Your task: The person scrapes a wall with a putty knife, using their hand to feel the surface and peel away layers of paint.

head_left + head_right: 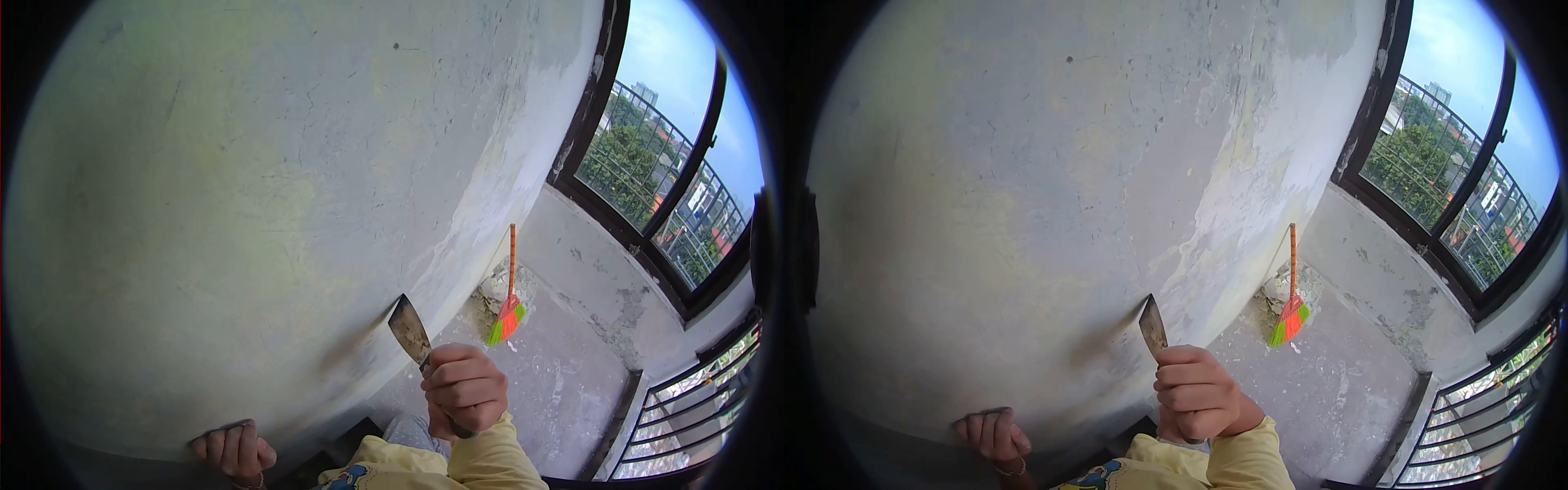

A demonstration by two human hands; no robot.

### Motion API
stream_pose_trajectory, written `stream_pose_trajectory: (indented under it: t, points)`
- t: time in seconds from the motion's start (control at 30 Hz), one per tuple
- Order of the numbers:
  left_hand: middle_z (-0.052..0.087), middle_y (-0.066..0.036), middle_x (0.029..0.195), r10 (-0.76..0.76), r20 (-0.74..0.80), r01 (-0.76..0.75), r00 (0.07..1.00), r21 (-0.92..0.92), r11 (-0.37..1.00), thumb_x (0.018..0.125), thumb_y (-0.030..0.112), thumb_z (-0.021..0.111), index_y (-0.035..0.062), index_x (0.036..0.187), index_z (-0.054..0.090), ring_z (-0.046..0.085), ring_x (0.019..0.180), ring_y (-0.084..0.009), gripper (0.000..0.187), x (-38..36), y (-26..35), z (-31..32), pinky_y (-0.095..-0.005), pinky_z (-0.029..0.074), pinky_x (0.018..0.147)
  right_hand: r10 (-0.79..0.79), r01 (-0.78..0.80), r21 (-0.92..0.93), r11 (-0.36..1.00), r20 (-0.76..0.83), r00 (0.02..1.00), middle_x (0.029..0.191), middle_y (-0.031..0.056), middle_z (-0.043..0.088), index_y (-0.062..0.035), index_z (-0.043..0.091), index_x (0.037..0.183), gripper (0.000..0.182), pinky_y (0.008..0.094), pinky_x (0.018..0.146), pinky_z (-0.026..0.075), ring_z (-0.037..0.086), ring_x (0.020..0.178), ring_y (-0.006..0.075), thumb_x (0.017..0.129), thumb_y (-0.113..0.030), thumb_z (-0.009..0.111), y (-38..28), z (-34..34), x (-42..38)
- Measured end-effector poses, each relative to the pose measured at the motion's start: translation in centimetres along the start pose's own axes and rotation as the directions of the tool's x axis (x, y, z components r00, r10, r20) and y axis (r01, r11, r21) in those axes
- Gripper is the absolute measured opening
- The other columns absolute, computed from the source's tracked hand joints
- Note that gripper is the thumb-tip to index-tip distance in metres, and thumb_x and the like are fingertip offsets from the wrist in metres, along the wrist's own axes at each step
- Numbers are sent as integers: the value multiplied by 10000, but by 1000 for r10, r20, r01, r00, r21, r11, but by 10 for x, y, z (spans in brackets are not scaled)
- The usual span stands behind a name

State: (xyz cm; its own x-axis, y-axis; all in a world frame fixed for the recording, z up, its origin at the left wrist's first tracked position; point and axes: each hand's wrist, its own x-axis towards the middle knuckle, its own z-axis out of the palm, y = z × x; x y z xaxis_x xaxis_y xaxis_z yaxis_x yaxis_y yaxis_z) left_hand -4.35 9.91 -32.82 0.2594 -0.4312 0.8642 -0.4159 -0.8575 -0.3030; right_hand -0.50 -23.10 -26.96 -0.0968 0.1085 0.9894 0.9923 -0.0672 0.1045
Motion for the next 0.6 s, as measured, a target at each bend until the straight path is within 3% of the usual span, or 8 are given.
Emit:
stream_pose_trajectory:
  t: [0.07,0.13,0.2,0.27,0.33,0.37,0.53,0.6]
  points:
    - [606,-49,619,4,-1,-4,1000,9,1000,896,235,427,54,730,642,503,602,-211,327,-1,0,-1,-390,334,713,95,-97,-18,995,-102,990,580,88,478,-29,387,673,198,328,444,372,456,464,249,660,117,520,-7,-3,0]
    - [606,-52,623,1,-10,-1,1000,-9,1000,902,234,425,54,729,638,504,605,-212,328,-2,2,1,-388,335,715,116,-123,-71,990,-92,989,577,95,504,-23,414,713,187,343,455,410,497,476,246,653,100,541,-12,-7,-4]
    - [607,-54,628,-1,-24,1,1000,-23,1000,907,232,423,54,728,634,505,607,-214,329,0,1,1,-387,336,717,182,-212,-31,977,-397,899,535,53,522,-73,429,708,237,296,440,423,496,431,175,640,79,598,-13,0,-10]
    - [607,-58,640,-21,-4,21,1000,-27,999,914,226,422,55,735,629,496,601,-219,323,2,2,-2,-379,332,719,192,-231,-31,972,-458,868,522,44,483,-72,410,706,211,266,437,375,422,415,145,639,10,592,-15,-4,-9]
    - [612,-30,626,-16,-18,16,1000,-7,1000,893,229,432,68,716,637,488,582,-197,315,4,2,-1,-363,332,703,225,-255,74,964,-741,633,536,78,485,-63,409,690,202,290,423,364,434,436,172,602,28,566,-18,-6,-5]
    - [617,-1,611,-16,-27,17,1000,14,1000,872,232,443,82,697,645,480,563,-174,307,5,2,-1,-347,332,687,238,-270,88,959,-768,595,523,75,465,-70,400,681,189,275,412,357,396,424,156,596,-7,556,-20,-12,2]
    - [616,2,623,-23,-19,22,1000,-23,999,880,242,440,82,704,648,489,568,-174,316,7,1,-4,-348,338,687,-32,-33,-75,997,-721,692,520,75,446,-72,384,685,192,234,399,336,380,427,129,579,-16,534,-14,-35,68]
    - [615,3,624,-32,-19,32,999,-26,999,882,245,439,82,706,649,492,570,-174,319,6,2,-3,-349,341,687,-72,-16,-114,993,-727,683,513,68,425,-69,378,683,181,233,396,334,358,415,126,574,-18,514,-3,-38,86]
